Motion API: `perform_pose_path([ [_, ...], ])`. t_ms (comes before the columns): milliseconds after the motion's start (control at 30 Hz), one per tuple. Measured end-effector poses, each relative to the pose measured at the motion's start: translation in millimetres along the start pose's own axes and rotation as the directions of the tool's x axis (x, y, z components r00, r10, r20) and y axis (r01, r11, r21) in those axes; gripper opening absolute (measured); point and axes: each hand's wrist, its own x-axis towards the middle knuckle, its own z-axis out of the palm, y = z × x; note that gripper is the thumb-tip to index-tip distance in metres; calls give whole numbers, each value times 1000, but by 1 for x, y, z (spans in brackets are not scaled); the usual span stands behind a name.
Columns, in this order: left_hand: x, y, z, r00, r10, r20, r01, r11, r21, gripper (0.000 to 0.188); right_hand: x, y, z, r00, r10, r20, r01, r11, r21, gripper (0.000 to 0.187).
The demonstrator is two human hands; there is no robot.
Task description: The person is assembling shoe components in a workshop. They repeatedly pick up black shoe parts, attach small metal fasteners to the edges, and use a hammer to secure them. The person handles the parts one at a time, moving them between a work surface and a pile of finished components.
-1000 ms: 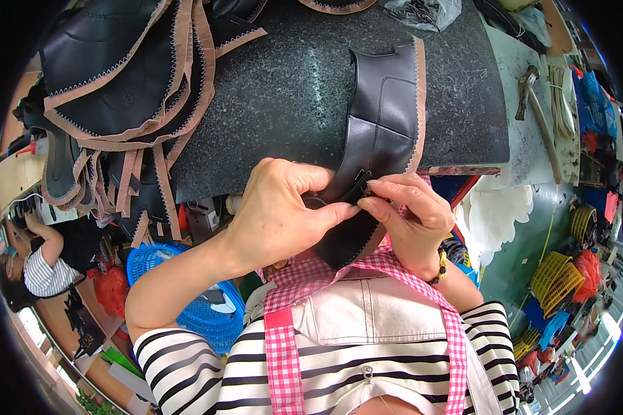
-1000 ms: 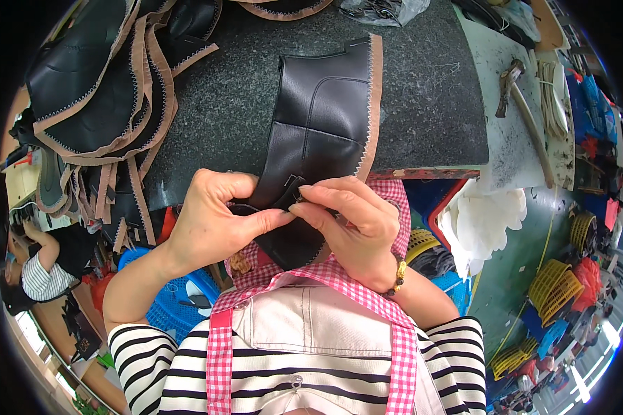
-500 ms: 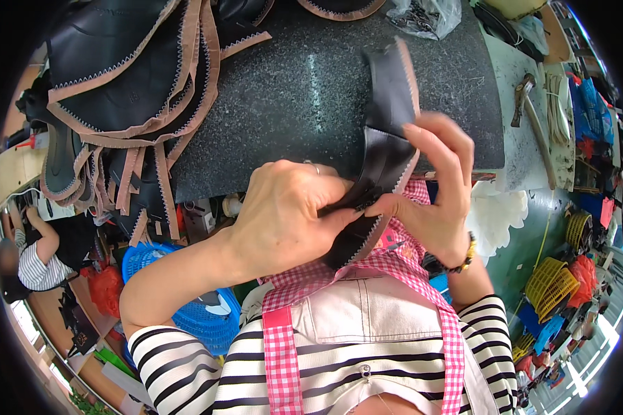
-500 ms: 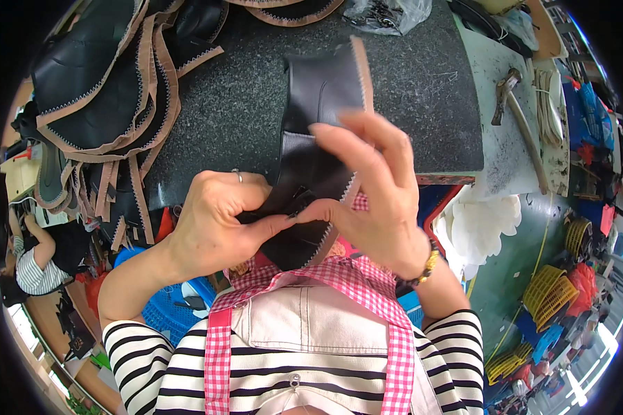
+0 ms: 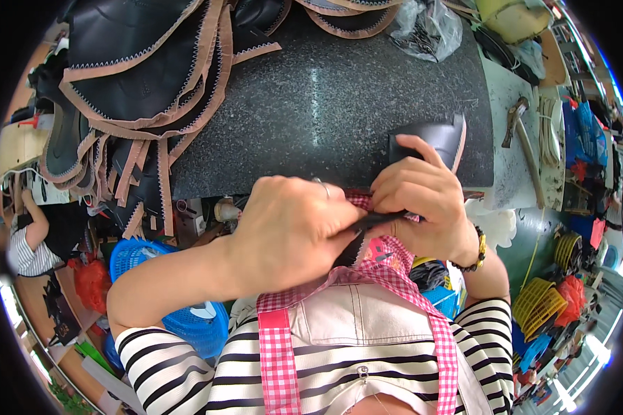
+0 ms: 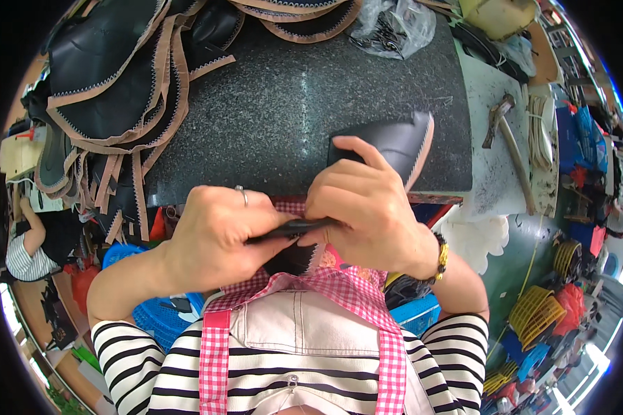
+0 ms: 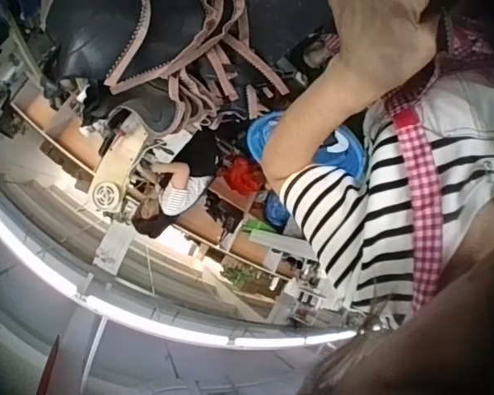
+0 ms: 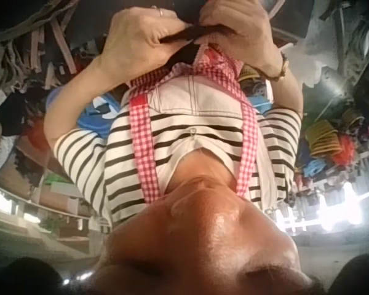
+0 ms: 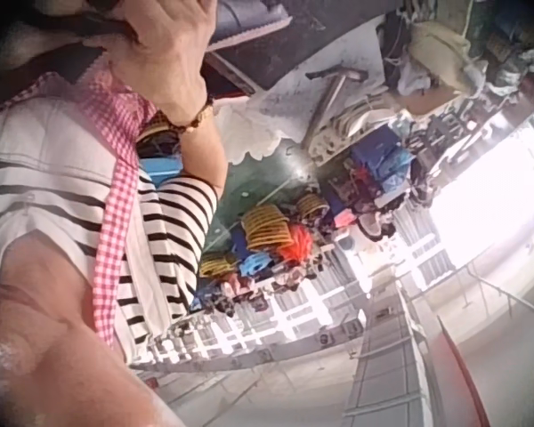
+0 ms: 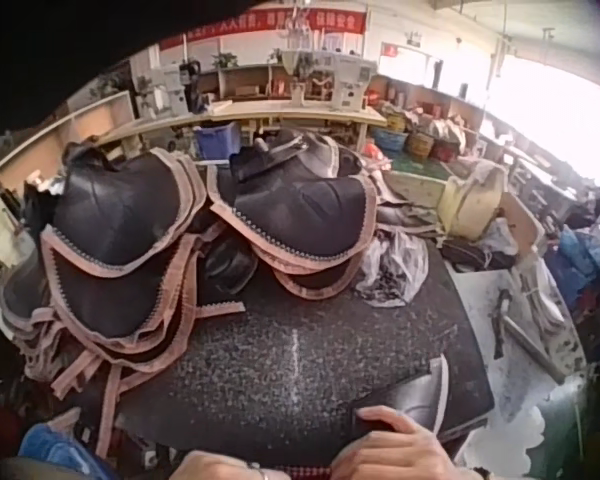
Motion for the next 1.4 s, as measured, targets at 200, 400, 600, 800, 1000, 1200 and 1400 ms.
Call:
perform_pose_path([
  [200,-25,30,16,929,371,-2,-298,750,591,30,-23,-15,0,946,-311,-88,280,924,-261,14],
  [400,-31,37,26,862,505,-43,-318,606,729,29,-30,-27,-4,911,-403,-82,356,873,-334,14],
  [600,-28,41,18,882,470,-31,-331,665,669,26,-31,-30,-1,919,-374,-123,313,883,-349,16],
  [800,19,46,-21,729,684,-29,-198,252,947,16,-18,-63,-79,963,-239,-126,68,667,-742,15],
  [1000,22,-43,53,940,339,20,-96,211,973,28,-85,70,-167,708,299,-640,-698,435,-569,22],
  [1200,0,-65,71,944,314,-103,-72,501,862,39,-165,174,-167,698,529,-483,-712,444,-543,25],
  [1400,-2,-76,66,950,277,-146,-73,649,757,44,-104,88,-124,368,679,-635,-761,612,214,25],
])
